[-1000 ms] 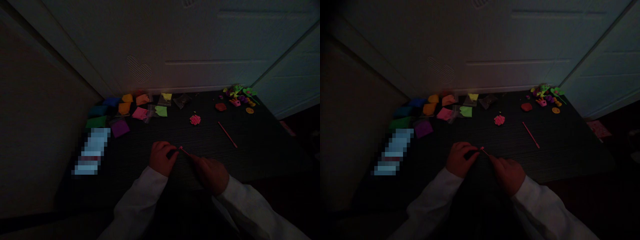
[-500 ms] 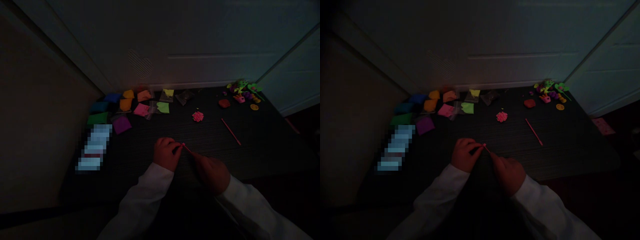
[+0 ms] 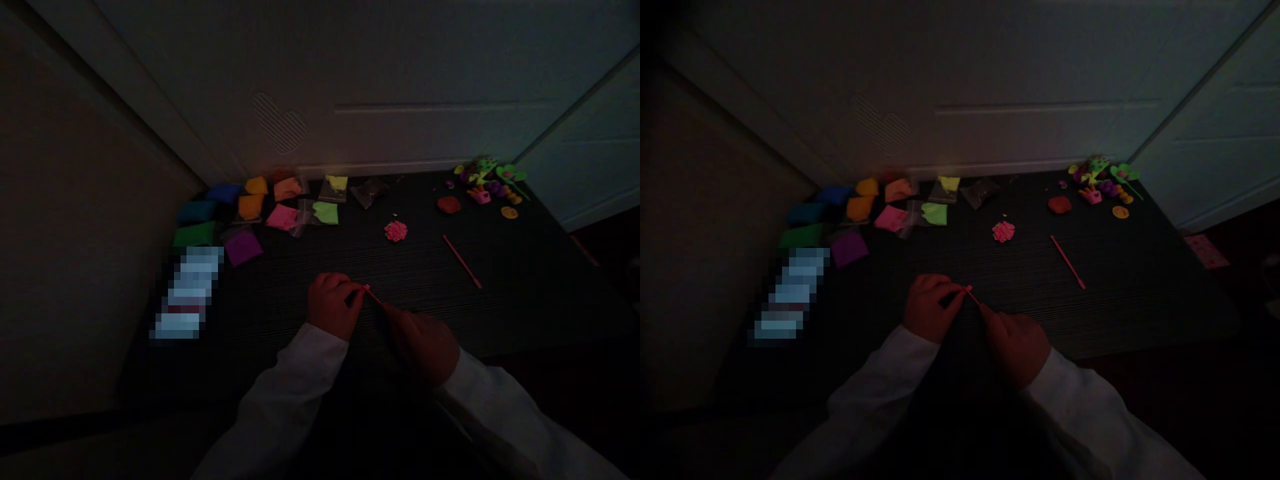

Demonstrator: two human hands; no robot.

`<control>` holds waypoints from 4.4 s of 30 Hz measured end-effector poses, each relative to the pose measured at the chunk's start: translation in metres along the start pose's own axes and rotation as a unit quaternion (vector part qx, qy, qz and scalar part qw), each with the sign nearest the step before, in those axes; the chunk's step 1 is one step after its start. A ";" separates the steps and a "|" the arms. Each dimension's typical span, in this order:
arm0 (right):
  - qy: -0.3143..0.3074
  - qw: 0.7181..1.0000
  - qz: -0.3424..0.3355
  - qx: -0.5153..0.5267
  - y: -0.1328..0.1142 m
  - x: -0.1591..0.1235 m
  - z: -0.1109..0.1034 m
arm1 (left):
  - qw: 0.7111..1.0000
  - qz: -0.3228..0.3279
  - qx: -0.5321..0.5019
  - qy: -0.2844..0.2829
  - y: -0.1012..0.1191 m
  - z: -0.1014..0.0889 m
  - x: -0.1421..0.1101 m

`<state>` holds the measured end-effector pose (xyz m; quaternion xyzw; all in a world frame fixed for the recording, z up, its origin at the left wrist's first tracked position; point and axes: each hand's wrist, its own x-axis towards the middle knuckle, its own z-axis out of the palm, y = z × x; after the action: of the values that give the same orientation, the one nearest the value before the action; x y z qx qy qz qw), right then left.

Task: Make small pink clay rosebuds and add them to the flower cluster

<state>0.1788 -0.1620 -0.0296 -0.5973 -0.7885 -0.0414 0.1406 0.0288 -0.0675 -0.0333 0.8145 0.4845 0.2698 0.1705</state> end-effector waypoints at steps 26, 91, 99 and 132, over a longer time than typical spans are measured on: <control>-0.054 0.998 0.013 -0.028 0.001 0.006 -0.001 | 1.000 -0.003 0.006 -0.017 -0.001 0.000 0.000; -0.037 0.995 0.025 0.088 0.007 0.011 -0.003 | 0.994 -0.066 -0.081 0.030 -0.003 -0.008 0.001; 0.014 0.985 0.101 0.139 0.020 0.004 -0.001 | 0.990 -0.100 -0.093 0.039 -0.008 -0.011 0.002; 0.037 0.978 0.165 0.121 0.061 0.013 -0.017 | 0.997 0.066 0.012 -0.023 -0.042 0.003 0.078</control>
<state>0.2365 -0.1367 -0.0158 -0.6962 -0.6722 0.0560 0.2455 0.0312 0.0212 -0.0365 0.8529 0.4287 0.2558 0.1531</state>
